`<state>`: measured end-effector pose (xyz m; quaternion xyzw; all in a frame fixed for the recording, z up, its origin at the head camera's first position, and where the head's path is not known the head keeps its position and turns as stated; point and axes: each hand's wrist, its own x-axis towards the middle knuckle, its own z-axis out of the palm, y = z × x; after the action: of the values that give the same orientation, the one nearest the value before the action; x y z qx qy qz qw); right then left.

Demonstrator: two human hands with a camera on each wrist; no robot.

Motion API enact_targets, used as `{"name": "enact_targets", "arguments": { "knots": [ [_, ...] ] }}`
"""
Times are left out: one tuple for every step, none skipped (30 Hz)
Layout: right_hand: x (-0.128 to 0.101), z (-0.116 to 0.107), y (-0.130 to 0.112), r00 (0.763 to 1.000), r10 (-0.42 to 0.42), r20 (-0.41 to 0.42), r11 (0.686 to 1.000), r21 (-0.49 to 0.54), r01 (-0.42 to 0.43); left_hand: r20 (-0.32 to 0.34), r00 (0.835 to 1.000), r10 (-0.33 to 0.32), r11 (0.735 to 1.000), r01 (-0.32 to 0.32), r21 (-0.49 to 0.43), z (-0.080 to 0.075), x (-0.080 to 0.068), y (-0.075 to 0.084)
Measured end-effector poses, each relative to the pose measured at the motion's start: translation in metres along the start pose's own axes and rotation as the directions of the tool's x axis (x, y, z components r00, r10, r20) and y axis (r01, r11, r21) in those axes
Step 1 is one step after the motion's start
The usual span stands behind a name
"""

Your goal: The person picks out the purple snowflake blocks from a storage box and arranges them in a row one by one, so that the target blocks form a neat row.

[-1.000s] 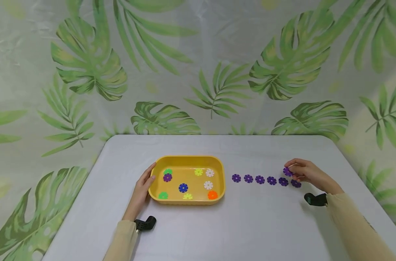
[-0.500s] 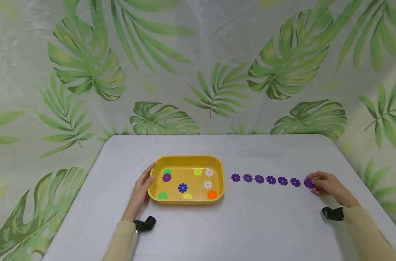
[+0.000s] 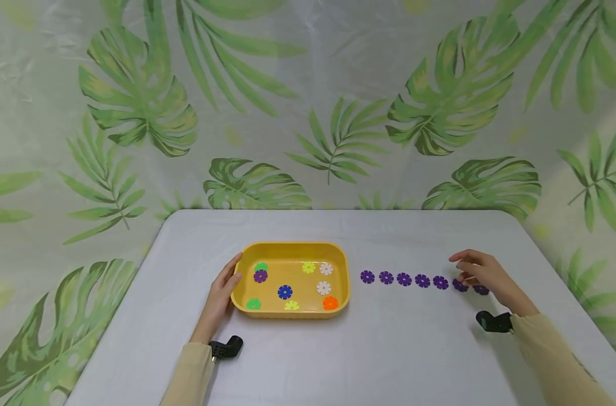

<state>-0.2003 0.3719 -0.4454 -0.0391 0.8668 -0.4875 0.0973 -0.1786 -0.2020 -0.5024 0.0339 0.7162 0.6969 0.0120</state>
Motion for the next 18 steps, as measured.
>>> {"name": "enact_targets", "arguments": {
  "knots": [
    [0.003,0.006,-0.008,1.0,-0.018,0.023,1.0,0.024,0.018,0.0,1.0,-0.002,1.0,0.002,-0.002,0.0,0.0,0.0],
    [0.006,0.013,-0.016,0.998,-0.033,0.045,0.998,0.047,0.031,0.0,1.0,-0.007,1.0,0.007,-0.006,-0.001,0.0,0.0],
    [0.01,0.021,-0.024,0.997,-0.045,0.068,0.997,0.073,0.04,0.002,1.0,-0.009,1.0,0.009,-0.01,-0.001,0.0,0.0],
    [0.014,0.029,-0.032,0.994,-0.059,0.093,0.994,0.096,0.051,0.005,1.0,-0.012,1.0,0.012,-0.015,-0.001,0.0,0.001],
    [0.018,0.038,-0.04,0.991,-0.068,0.117,0.991,0.119,0.054,0.007,1.0,-0.013,1.0,0.013,-0.022,-0.001,0.0,0.002],
    [0.023,0.047,-0.047,0.987,-0.076,0.141,0.989,0.139,0.056,0.009,1.0,-0.018,0.999,0.018,-0.03,-0.001,-0.001,0.004],
    [0.027,0.057,-0.055,0.983,-0.083,0.166,0.987,0.15,0.058,0.011,1.0,-0.021,0.999,0.021,-0.038,0.0,-0.001,0.006],
    [0.032,0.066,-0.062,0.978,-0.089,0.19,0.985,0.164,0.058,0.015,1.0,-0.021,0.999,0.022,-0.041,0.0,-0.002,0.009],
    [0.037,0.076,-0.069,0.972,-0.096,0.214,0.982,0.181,0.057,0.018,1.0,-0.022,0.999,0.023,-0.046,0.001,-0.003,0.012],
    [0.042,0.086,-0.076,0.966,-0.101,0.236,0.98,0.193,0.055,0.02,0.999,-0.025,0.999,0.026,-0.047,0.002,-0.004,0.015],
    [0.047,0.095,-0.084,0.961,-0.103,0.257,0.978,0.202,0.051,0.021,0.999,-0.025,0.999,0.026,-0.046,0.003,-0.006,0.019],
    [0.051,0.105,-0.092,0.955,-0.106,0.277,0.976,0.212,0.047,0.023,0.999,-0.028,0.999,0.029,-0.042,0.003,-0.006,0.021],
    [0.056,0.114,-0.099,0.948,-0.109,0.298,0.975,0.218,0.044,0.023,0.999,-0.032,0.999,0.033,-0.036,0.004,-0.007,0.024],
    [0.059,0.123,-0.107,0.942,-0.115,0.317,0.973,0.228,0.042,0.024,0.999,-0.033,0.999,0.034,-0.032,0.004,-0.008,0.026],
    [0.062,0.132,-0.115,0.934,-0.12,0.336,0.971,0.236,0.04,0.023,0.999,-0.034,0.999,0.035,-0.032,0.004,-0.008,0.026],
    [0.065,0.141,-0.122,0.927,-0.124,0.354,0.97,0.241,0.037,0.023,0.999,-0.034,0.999,0.034,-0.028,0.004,-0.009,0.027],
    [0.068,0.149,-0.129,0.919,-0.13,0.372,0.968,0.247,0.037,0.024,0.999,-0.03,0.999,0.031,-0.026,0.004,-0.009,0.027],
    [0.071,0.157,-0.135,0.911,-0.135,0.39,0.967,0.253,0.035,0.025,0.999,-0.029,0.999,0.029,-0.026,0.004,-0.009,0.027]
  ]
}}
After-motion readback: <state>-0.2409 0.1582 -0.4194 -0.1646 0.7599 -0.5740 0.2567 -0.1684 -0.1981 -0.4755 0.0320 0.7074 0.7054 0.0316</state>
